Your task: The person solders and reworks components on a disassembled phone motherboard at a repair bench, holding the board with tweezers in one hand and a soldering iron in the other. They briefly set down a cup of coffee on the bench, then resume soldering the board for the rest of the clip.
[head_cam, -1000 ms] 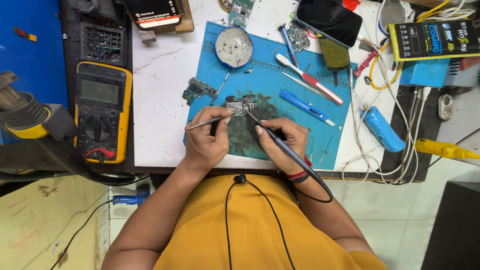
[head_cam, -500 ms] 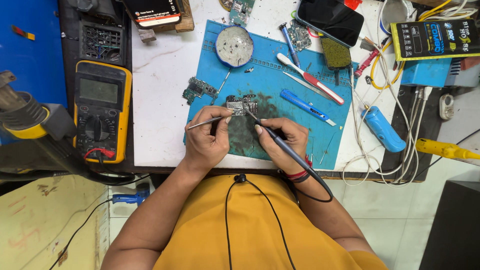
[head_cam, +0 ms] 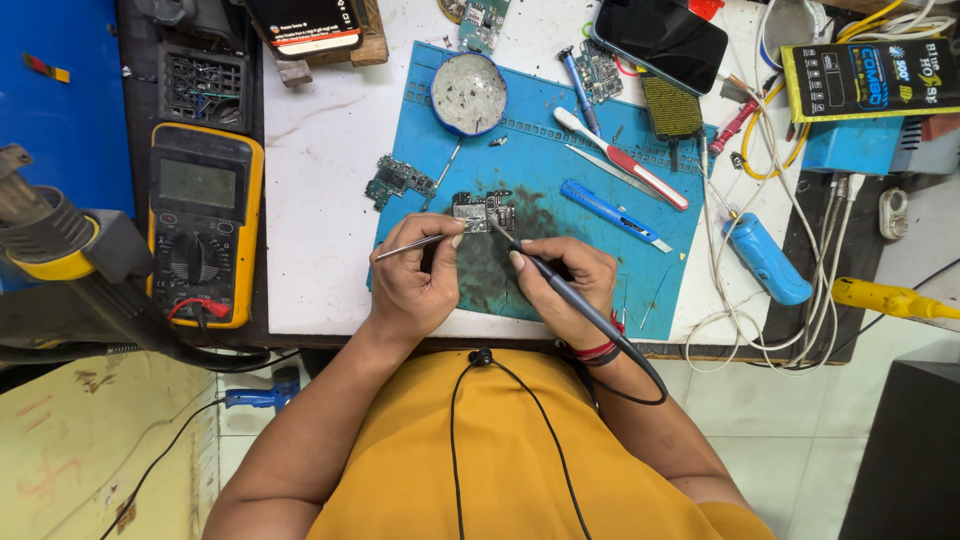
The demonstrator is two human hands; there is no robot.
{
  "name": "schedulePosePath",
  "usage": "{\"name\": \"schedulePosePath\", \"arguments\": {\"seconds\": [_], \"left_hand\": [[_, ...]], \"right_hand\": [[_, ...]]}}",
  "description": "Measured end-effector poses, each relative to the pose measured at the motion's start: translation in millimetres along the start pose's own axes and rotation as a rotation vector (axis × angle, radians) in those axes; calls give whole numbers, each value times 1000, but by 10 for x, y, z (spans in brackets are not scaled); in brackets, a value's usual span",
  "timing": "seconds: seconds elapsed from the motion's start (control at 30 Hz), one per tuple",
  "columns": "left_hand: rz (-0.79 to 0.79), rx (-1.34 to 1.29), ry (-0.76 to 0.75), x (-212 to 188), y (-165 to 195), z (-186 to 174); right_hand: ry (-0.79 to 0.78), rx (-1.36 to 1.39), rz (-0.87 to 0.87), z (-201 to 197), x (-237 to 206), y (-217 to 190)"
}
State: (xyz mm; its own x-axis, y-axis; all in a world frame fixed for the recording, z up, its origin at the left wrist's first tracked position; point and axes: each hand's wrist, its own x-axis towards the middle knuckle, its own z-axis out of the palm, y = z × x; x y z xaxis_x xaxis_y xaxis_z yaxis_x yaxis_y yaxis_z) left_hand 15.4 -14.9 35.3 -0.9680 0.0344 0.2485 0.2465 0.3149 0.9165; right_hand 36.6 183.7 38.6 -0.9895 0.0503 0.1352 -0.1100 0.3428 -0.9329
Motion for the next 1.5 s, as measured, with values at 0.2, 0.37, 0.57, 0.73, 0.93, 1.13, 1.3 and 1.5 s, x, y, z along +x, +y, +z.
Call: {"name": "schedulePosePath", "arguments": {"seconds": [0.2,0.37,0.57,0.73,0.93,1.13,1.3,1.5], "left_hand": [[-14,-1,1,-1,4,11],[4,-2,2,1,-6,6],[-11,-1,-1,-3,-12,10],[-3,-9,0,0,-13,11],[-17,-5,0,-8,-6,3],[-18,-4,0,-3,-5,12],[-19,-14,-3,0,-17,23],[-15,0,4,-6,-15,21]], "right_hand": [[-4,-17,11,-20,-3,1],[33,11,33,7,-9,2],[14,-2,19,3,-4,1],[47,-23,29,1,3,-10],[22,-26,31,0,-1,-16],[13,3,23,-4,1,-14],[39,3,32,1,3,-13],[51,13,56,6,-1,-9]]}}
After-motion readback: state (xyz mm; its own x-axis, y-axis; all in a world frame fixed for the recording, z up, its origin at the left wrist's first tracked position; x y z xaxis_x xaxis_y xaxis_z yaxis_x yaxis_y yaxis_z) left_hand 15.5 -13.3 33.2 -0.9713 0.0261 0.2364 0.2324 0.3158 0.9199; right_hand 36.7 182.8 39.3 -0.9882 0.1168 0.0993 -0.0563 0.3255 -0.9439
